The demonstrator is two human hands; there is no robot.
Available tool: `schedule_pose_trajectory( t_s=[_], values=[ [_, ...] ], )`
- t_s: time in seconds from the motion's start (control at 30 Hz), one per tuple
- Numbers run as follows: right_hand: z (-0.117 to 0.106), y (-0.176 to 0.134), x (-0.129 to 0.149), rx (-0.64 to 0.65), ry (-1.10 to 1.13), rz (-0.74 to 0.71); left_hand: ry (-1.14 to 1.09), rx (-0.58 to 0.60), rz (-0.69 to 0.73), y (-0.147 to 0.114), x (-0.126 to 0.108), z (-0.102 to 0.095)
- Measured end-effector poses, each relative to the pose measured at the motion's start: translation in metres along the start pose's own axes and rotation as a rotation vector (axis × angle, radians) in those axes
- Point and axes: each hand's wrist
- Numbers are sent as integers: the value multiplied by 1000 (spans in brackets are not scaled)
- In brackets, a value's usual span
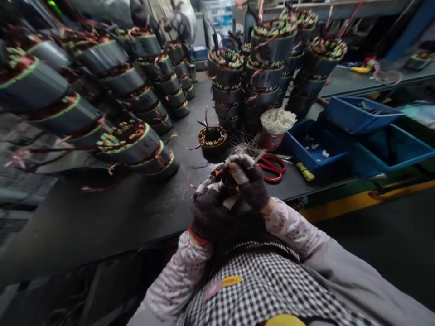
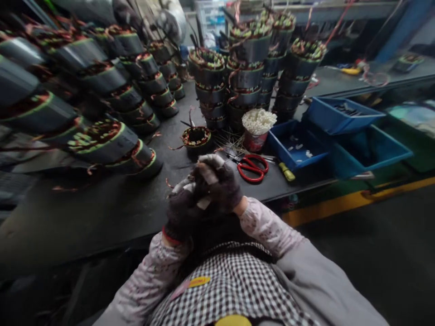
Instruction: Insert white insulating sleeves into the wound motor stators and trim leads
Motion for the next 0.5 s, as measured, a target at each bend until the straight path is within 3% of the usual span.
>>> schedule_pose_trajectory(
  t_s=[0.07,0.17,0.23,0.37,0.5],
  values=[
    [-41,12,-3,-70,-20,30,-13,-51,-27,0,0,-1],
    [-111,47,-11,-464,-72,35,29,-97,-28,3,-2,6],
    [-143,76,-20,-617,-160,38,107,-113,-21,5,-7,17],
    [-155,112,-37,-598,-223,55,253,-122,30,6,-21,31],
    [-152,108,-41,-552,-105,11,328,-85,186,1,-16,9]
  ],
)
Point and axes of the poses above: each hand's wrist, its own y-axis towards the middle knuckle, its own z-axis out of the palm, x = y × z, and after that the axes turned 13 degrees about z, right-handed
